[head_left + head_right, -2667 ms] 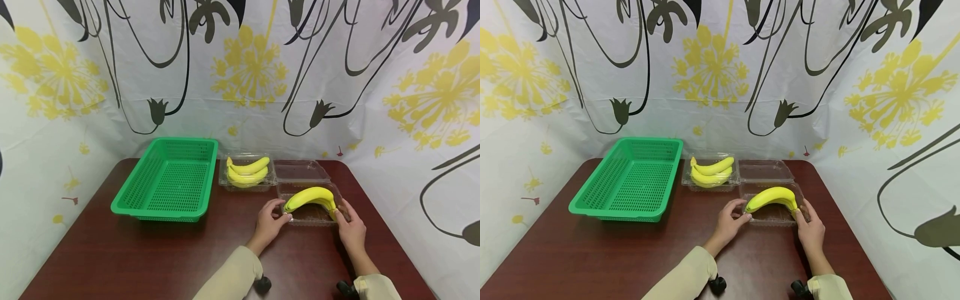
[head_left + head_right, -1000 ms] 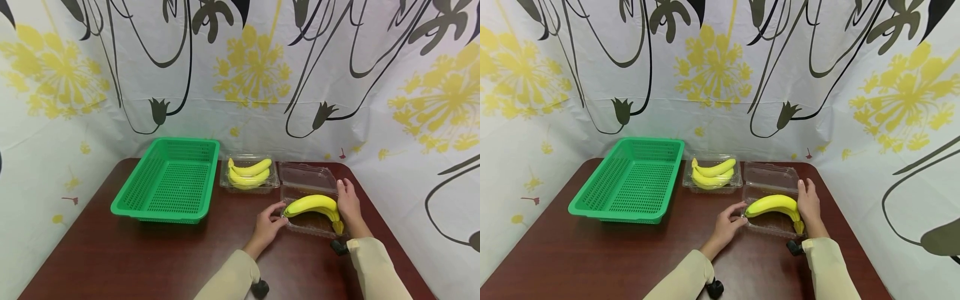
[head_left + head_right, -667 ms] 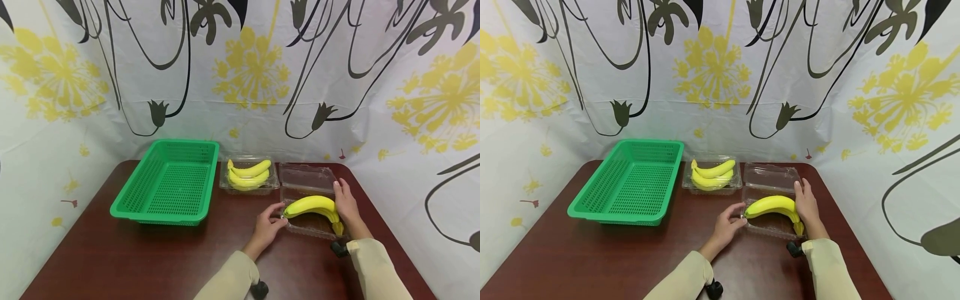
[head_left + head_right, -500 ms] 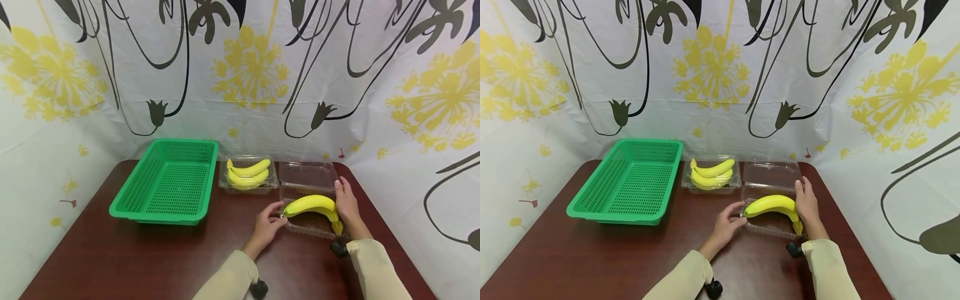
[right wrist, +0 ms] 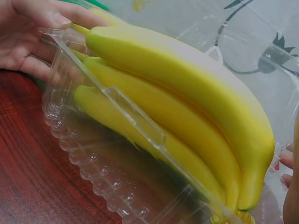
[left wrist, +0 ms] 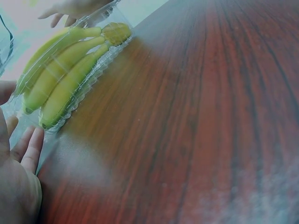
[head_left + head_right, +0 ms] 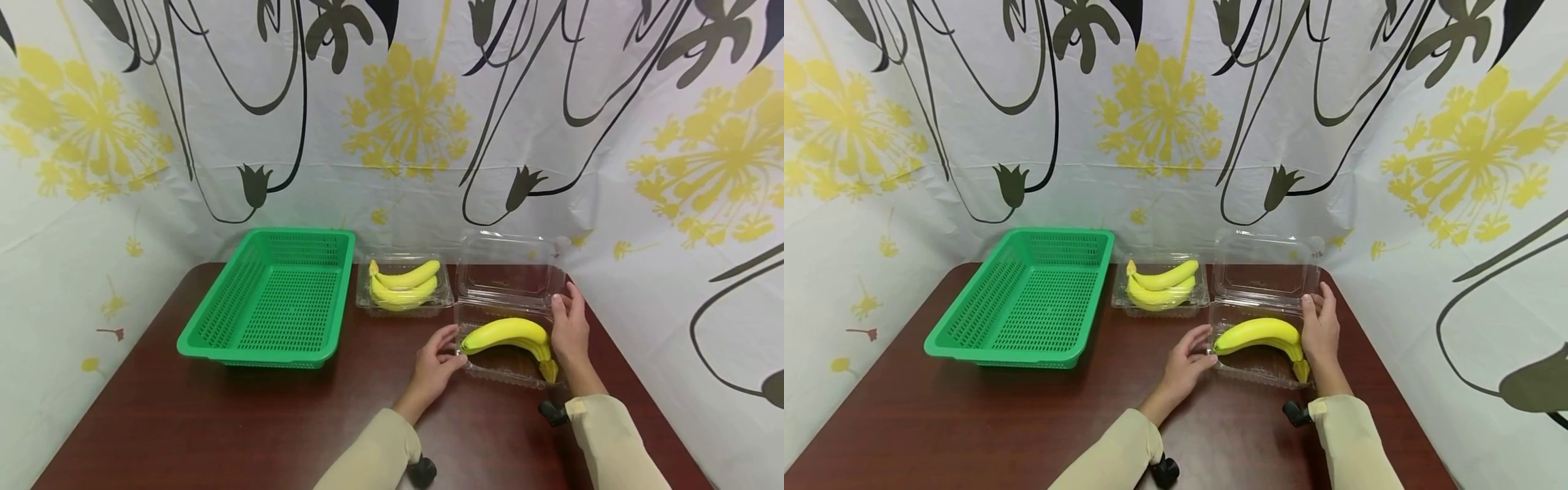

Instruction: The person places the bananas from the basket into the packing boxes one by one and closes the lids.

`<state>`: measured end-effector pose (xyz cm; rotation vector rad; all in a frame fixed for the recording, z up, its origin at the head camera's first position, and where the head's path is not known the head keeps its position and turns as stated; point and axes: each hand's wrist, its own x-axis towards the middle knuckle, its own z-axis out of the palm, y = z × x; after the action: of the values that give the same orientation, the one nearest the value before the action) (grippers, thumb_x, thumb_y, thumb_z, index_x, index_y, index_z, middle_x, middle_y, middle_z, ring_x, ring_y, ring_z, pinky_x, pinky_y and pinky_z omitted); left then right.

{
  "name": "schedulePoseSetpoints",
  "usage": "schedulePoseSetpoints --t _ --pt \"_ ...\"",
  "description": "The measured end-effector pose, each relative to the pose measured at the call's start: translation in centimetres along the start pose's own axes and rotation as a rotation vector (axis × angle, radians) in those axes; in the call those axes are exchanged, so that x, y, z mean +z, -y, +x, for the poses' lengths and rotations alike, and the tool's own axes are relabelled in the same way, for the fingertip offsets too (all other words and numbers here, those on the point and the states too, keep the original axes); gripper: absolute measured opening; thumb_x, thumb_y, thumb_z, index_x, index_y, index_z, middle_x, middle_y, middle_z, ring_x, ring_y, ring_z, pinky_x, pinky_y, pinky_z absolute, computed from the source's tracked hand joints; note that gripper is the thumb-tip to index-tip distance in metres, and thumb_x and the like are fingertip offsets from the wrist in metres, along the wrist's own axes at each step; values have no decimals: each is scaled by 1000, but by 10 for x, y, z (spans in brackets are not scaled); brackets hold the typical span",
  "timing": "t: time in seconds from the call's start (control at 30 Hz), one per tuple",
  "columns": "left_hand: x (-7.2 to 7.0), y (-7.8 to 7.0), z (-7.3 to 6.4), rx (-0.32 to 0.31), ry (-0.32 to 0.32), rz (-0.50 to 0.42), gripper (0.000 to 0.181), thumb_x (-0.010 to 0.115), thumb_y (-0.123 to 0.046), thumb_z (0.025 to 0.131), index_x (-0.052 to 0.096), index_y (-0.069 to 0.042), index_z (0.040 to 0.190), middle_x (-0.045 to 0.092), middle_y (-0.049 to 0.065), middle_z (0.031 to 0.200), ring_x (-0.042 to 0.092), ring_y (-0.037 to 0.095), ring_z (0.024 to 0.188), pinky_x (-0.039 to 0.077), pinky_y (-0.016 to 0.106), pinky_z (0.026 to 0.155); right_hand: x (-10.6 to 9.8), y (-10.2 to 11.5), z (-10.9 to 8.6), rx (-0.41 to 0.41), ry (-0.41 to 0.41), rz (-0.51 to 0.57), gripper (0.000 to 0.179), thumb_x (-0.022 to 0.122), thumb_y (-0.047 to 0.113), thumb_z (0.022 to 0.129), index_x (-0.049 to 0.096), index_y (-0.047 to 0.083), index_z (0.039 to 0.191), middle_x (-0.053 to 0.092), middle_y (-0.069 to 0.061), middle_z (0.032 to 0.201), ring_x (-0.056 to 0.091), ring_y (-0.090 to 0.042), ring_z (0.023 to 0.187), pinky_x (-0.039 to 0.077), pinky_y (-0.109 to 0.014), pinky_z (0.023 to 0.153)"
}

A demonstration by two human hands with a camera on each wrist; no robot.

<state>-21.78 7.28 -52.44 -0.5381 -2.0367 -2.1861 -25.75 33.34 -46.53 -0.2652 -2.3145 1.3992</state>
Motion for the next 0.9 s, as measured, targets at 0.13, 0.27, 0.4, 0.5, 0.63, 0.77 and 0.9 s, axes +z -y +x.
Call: schedulePoseSetpoints --t 0.13,0.27,0.4,0.5,0.63,0.77,0.9 --pt "-1 4 1 7 6 -11 55 69 2 85 51 0 137 55 19 135 60 32 109 53 30 83 0 2 -2 -19 -82 31 54 33 43 105 29 20 154 43 -20 144 39 -38 130 30 -56 105" --pt "-1 5 2 1 17 -19 56 69 2 85 50 0 138 55 19 136 59 35 111 52 32 84 2 -1 -2 -68 -212 111 49 32 39 106 49 10 142 58 -17 130 51 -22 119 37 -36 102" --pt "-2 1 1 2 7 -16 55 68 5 85 50 2 137 55 20 135 59 36 109 52 30 83 4 -6 0 -116 -311 252 45 33 29 107 61 -1 125 67 -13 115 58 -11 103 39 -25 87" --pt "-4 -13 -1 9 -7 -22 54 66 7 85 50 4 136 56 22 133 58 40 108 52 33 84 6 -6 -1 -121 -340 328 45 32 25 107 63 -4 120 70 -9 109 59 -12 99 40 -26 84" --pt "-7 -27 -3 2 -14 -32 53 65 8 85 50 3 136 56 23 132 57 44 109 52 37 86 8 -4 -1 -104 -356 373 49 32 29 107 65 -5 116 71 -5 104 60 -13 97 41 -25 83" --pt "-5 -14 -1 -20 -14 -20 54 66 5 87 49 0 138 55 22 134 57 40 110 51 36 87 7 -5 -1 -63 -385 440 46 36 27 107 69 -4 102 69 -1 92 59 -14 90 41 -25 80" --pt "-4 0 2 -56 -23 -24 56 67 2 87 49 -3 140 55 20 134 58 34 111 50 32 87 4 -5 -2 33 -434 505 41 39 28 106 69 13 81 60 5 78 54 -14 81 39 -25 77"
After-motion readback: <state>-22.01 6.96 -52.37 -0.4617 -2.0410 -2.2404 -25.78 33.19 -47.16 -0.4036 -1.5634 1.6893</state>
